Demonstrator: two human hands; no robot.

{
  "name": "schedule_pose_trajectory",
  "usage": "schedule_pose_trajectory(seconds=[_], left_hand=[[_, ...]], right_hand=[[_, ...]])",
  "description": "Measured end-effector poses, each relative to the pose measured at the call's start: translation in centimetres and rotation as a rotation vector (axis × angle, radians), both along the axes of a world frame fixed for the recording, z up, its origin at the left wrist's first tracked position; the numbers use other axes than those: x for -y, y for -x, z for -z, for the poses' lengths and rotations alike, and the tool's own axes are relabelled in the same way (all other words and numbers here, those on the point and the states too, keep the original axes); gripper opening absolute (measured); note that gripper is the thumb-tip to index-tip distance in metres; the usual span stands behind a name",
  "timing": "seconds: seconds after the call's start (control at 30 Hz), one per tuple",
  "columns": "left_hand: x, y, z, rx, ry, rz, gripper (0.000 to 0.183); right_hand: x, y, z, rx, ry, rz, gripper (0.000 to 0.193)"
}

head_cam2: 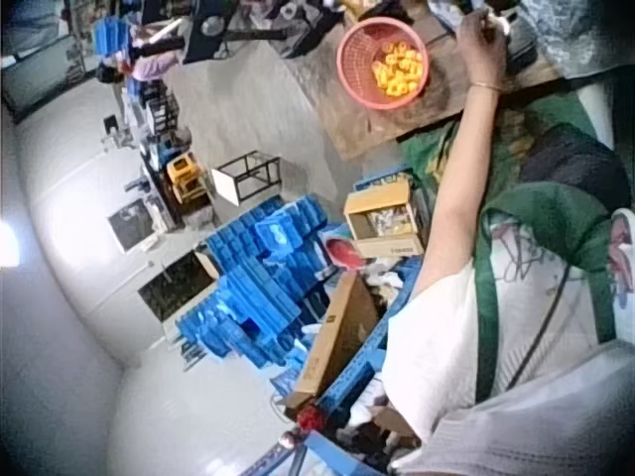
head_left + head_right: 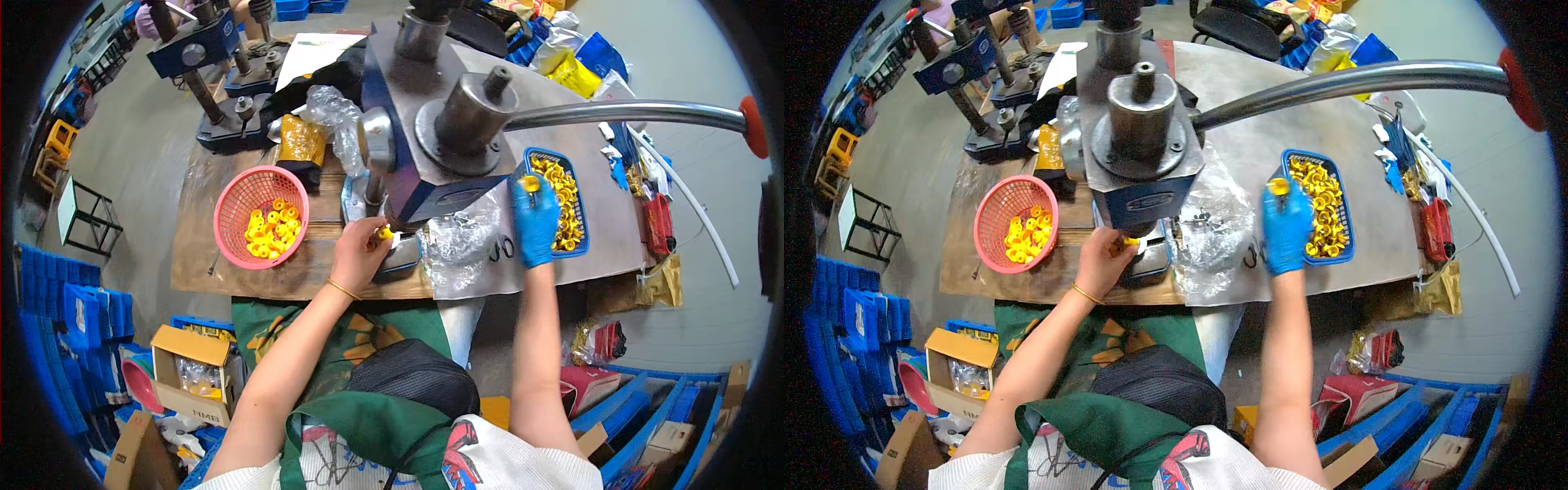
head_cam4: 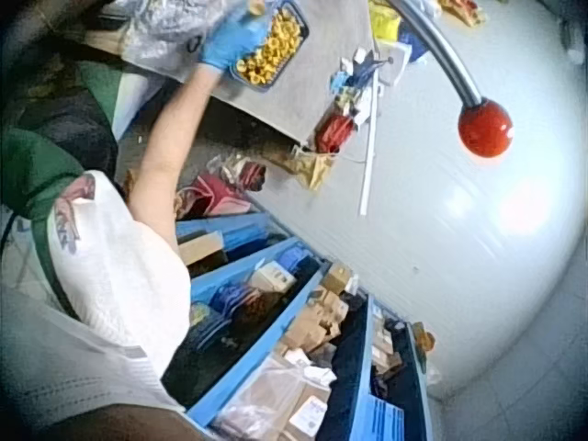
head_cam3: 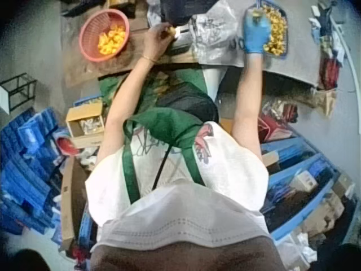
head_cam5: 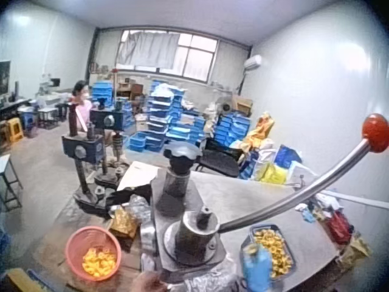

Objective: Operates a manual arbor press to assemble yellow plastic components on a fabrication floor.

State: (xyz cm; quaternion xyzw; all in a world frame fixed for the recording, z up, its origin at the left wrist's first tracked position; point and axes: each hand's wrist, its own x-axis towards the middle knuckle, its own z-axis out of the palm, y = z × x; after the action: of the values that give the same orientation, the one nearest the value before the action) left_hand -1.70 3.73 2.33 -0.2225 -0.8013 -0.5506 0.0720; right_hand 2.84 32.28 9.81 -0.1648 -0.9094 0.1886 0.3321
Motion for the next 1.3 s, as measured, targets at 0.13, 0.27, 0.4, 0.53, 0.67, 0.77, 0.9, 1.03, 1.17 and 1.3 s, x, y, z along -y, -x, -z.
schedule_pose_trajectory(seconds=[0.13,0.27,0.4,0.53,0.67,0.77,0.9,1.03,1.17,1.3], left_hand=[[-0.3,-0.2,-0.7,0.035,0.181,0.039,0.027],[-0.1,-0.3,-0.9,0.134,0.164,0.043,0.029],[0.0,-0.5,-0.7,0.179,0.139,0.03,0.032],[-0.3,-0.5,-0.7,0.25,0.126,0.029,0.035],[0.1,-0.4,0.2,0.222,0.059,0.016,0.036],[0.0,-0.5,-0.1,0.161,0.103,0.017,0.036],[0.5,-0.3,0.6,0.279,-0.061,-0.011,0.026],[1.4,-0.5,0.0,0.358,-0.105,-0.057,0.029],[2.6,-0.5,0.9,0.4,-0.094,-0.094,0.03],[2.6,-0.6,2.3,0.365,-0.153,-0.09,0.03]], right_hand=[[-5.2,-1.3,-2.3,-0.09,-0.007,0.103,0.03],[-0.5,1.1,1.1,0.179,0.062,-0.317,0.028],[5.6,3.2,7.8,0.274,-0.253,-0.564,0.016],[5.0,3.7,9.9,0.622,-0.584,-0.27,0.011],[6.5,3.3,7.3,0.313,-0.151,-0.385,0.008],[8.8,2.1,6.0,0.03,0.254,-0.46,0.014],[12.8,1.0,7.0,0.069,0.596,-0.518,0.014],[13.0,1.2,10.0,0.058,0.613,-0.544,0.017],[13.3,1.4,9.4,0.079,0.301,-0.549,0.019],[13.5,1.3,8.7,0.034,0.268,-0.543,0.019]])
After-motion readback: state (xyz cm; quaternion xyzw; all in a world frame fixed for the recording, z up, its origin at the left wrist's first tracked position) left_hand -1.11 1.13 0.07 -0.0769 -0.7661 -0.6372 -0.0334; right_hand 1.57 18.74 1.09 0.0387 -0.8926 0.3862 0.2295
